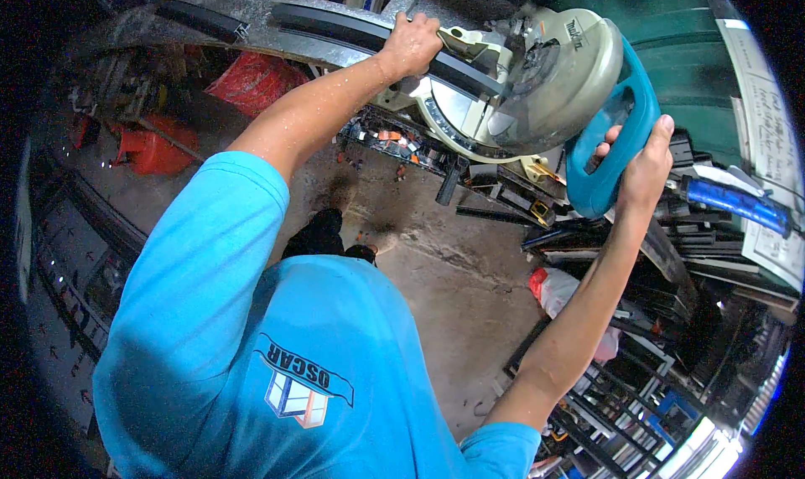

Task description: The person uses a miter saw to cut several black metal profiles into specific lengths. They position each profile against the saw's fence, lower the blade to cut, and then remove the cut piece. The person repeats this process for multiple profiles and briefly fits a cut piece into a window frame structure.

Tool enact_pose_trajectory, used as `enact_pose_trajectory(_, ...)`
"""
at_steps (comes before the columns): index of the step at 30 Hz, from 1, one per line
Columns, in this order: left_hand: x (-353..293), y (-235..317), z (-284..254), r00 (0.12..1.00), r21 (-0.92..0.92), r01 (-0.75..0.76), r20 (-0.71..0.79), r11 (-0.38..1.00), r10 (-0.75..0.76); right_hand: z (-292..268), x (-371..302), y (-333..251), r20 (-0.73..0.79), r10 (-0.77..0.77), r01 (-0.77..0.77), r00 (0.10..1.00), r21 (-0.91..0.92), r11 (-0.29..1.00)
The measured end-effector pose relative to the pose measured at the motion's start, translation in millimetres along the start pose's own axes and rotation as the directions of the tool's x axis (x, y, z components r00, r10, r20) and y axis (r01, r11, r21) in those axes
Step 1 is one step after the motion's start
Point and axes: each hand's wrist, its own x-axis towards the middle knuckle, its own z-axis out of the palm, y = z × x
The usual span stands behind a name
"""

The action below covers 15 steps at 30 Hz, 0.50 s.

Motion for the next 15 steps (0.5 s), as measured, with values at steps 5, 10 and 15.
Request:
enact_pose_trajectory(5,-0.9,0.7,-3.0,1.0,-0.004,-0.002,0.016,1.0,0.002,2.4,-3.0,-0.2,-0.001,0.003,-0.003,1.0,0.044,0.999)
enact_pose_trajectory(10,1.2,-0.2,0.3,1.0,0.001,-0.002,0.017,1.0,0.002,5.0,-6.7,-2.1,-0.019,0.008,-0.007,1.0,0.03,1.0)
enact_pose_trajectory(15,2.2,0.5,0.5,0.999,0.006,0.001,0.037,1.0,-0.002,6.3,-8.1,-1.5,-0.03,0.017,-0.016,0.999,0.035,0.999)
